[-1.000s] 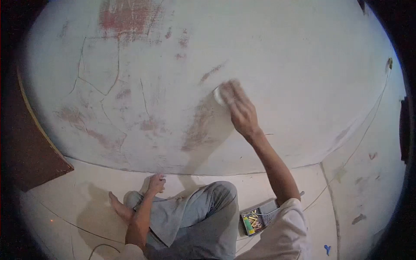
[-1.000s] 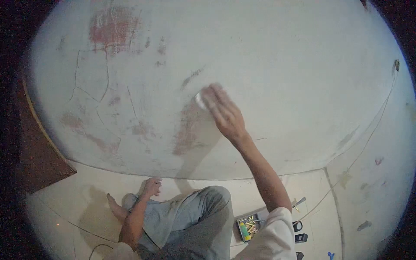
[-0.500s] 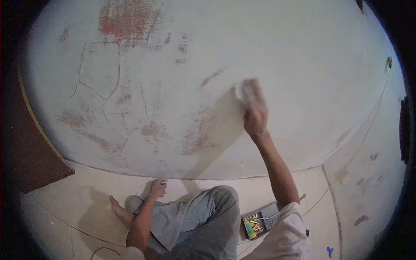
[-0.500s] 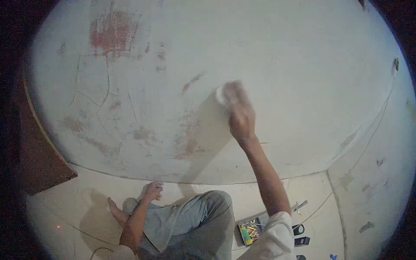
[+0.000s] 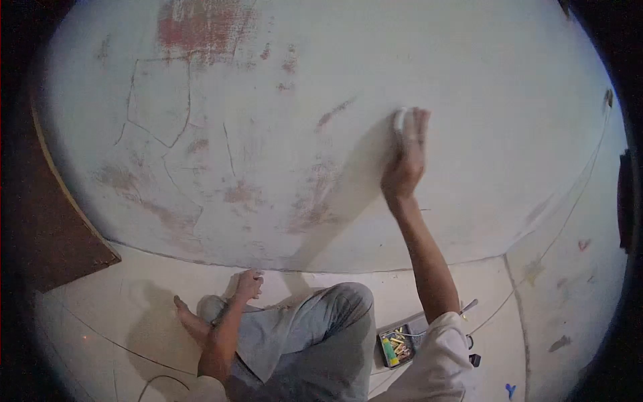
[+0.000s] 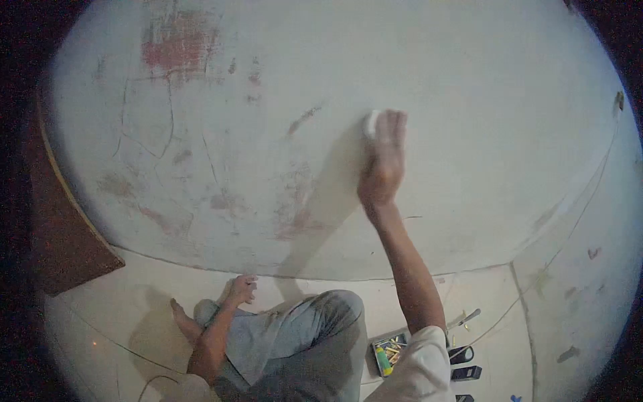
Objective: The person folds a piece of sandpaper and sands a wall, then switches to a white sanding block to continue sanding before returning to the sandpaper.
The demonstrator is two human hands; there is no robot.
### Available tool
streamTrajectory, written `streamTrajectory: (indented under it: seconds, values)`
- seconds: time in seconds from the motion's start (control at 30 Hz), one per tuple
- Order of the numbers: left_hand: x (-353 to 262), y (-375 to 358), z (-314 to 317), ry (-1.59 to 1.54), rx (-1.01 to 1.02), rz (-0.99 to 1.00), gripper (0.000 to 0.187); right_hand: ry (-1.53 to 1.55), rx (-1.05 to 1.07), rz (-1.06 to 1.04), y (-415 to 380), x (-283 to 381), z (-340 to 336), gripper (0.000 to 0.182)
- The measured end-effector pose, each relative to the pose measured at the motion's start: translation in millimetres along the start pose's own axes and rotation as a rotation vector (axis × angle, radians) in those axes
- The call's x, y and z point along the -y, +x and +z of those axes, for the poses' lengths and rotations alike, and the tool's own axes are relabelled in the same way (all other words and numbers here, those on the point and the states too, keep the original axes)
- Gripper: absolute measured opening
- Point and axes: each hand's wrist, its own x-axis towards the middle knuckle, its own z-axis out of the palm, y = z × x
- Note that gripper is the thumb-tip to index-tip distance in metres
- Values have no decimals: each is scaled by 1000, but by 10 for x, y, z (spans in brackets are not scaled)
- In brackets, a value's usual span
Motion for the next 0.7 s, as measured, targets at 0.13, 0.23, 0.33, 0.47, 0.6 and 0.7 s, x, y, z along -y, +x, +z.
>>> streamTrajectory:
  seconds: [0.13,0.23,0.33,0.47,0.6,0.7]
  values:
    - [-29,-31,-67,10,18,20,39,55,471,-304,-102,-32,-83,48]
    - [51,-25,-18,-4,20,28,39,11,11,-66,-113,106,70,42]
    - [53,-5,-61,16,26,31,39,279,590,45,-240,10,-77,40]
    - [67,15,-21,10,10,2,40,80,161,-107,-206,101,24,39]
    - [29,3,-57,2,11,53,39,94,216,-122,-88,0,1,39]
    - [12,-64,-48,50,14,53,38,-11,189,-207,-193,36,35,37]
